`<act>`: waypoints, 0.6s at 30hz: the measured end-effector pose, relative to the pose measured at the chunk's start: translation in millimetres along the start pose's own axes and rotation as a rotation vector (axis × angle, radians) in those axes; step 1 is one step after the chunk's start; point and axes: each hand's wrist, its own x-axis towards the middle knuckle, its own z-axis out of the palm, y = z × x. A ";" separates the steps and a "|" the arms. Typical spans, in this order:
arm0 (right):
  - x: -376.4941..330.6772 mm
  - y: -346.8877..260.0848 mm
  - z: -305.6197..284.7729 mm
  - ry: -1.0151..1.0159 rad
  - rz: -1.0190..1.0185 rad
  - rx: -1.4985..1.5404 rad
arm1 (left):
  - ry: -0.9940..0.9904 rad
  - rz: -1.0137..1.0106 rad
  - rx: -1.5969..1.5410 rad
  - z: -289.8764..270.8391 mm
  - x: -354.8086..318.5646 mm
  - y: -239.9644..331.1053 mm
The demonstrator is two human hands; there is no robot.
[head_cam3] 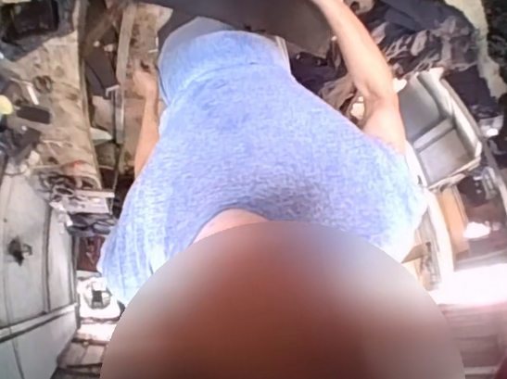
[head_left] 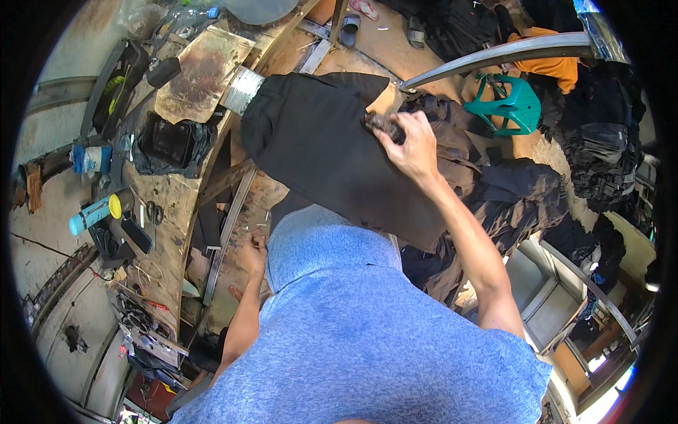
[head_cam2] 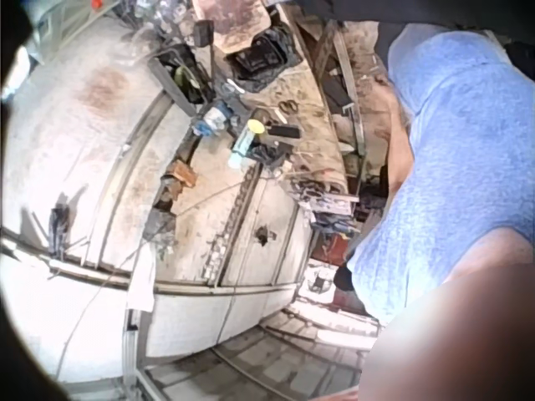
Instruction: The person repeatedly rubs a small dark object against black fabric pieces laid on a wooden table, then places the treated pieces into a black plastic bag. The person handles the fabric one at a time, rubbing different areas before bagging them.
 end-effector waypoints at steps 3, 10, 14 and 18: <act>2.0 0.5 5.6 0.001 -0.076 -0.046 | -0.113 -0.111 -0.039 9.3 -13.1 -46.2; -81.9 -38.8 -25.0 -0.244 -0.214 0.044 | -0.045 -0.119 -0.119 24.1 -29.0 -100.4; -76.6 -12.5 -37.5 -0.158 -0.153 0.025 | -0.084 -0.202 0.235 25.8 -33.2 -103.9; -42.2 25.7 -34.8 -0.040 -0.212 -0.049 | -0.150 -0.213 0.162 21.9 -41.2 -91.7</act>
